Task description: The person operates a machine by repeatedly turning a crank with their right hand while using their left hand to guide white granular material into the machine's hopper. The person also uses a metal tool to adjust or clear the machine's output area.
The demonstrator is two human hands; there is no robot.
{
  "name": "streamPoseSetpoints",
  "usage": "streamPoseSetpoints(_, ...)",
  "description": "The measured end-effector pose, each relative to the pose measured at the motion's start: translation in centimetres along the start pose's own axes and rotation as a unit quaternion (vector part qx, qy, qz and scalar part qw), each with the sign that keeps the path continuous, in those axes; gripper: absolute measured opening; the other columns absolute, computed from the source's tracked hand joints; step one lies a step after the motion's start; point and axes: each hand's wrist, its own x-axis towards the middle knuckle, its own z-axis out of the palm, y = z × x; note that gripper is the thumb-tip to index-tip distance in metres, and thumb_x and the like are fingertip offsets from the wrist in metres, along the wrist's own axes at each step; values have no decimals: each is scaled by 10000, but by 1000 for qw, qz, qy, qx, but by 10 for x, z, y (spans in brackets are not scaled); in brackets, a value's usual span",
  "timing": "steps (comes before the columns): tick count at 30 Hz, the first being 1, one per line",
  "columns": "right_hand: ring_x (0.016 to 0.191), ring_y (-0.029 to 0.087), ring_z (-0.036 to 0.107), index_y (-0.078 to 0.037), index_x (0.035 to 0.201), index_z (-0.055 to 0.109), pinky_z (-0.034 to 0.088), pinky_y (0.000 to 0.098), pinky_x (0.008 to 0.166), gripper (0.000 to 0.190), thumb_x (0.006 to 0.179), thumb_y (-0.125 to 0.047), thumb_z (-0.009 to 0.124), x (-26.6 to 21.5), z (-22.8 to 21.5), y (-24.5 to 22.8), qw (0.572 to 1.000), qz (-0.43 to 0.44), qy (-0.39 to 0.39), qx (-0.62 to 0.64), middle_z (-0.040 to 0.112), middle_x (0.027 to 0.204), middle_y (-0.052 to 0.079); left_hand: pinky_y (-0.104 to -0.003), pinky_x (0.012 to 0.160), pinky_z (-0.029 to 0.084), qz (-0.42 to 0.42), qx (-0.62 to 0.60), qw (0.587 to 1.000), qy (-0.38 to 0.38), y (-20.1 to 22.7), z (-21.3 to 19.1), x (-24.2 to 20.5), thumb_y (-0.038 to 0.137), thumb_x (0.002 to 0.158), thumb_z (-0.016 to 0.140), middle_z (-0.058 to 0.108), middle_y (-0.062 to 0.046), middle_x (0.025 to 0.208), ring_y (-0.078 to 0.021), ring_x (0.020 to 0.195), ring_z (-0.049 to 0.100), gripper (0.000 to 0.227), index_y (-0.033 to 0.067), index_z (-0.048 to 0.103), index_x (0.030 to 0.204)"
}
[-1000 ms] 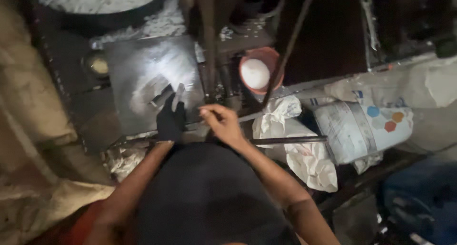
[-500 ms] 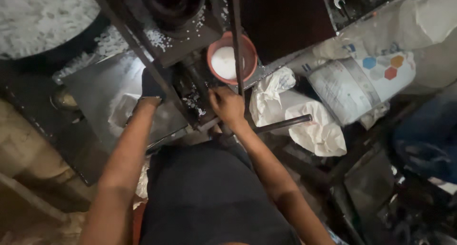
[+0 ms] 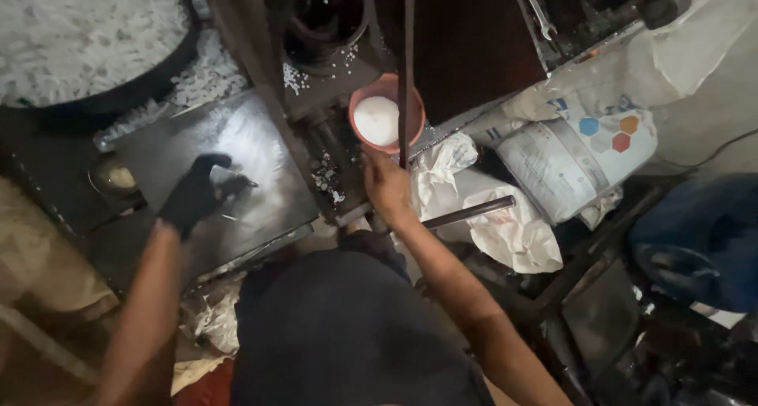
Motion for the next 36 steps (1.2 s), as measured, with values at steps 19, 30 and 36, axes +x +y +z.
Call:
streamPoseSetpoints(19, 540, 376, 556, -40, 672, 564, 422, 462, 509, 423, 982, -271, 736, -4, 6, -1, 998, 4, 14, -66, 565, 648, 178, -371, 904, 450, -294, -433, 840, 140, -28, 61, -31, 406, 931, 577, 634, 67, 1337, -98, 1170, 572, 514, 214, 588, 1408)
streamPoseSetpoints(30, 576, 382, 579, -30, 691, 564, 427, 468, 524, 427, 1015, -279, 690, -5, -6, 2, 999, -30, -27, -12, 574, 674, 187, -430, 1043, 461, 170, -97, 975, 108, 183, -10, -90, 417, 723, 866, 597, -147, 1317, -289, 1210, 576, 905, 3, 480, 1429)
streamPoseSetpoints(36, 570, 364, 592, -35, 659, 579, 442, 463, 527, 431, 985, -280, 717, -4, 0, 8, 997, -45, -37, -51, 592, 656, 162, -511, 939, 434, 136, 423, 884, 148, 181, 26, -57, 531, 528, 901, 631, -198, 1134, -378, 1060, 597, 1034, -14, 547, 1332)
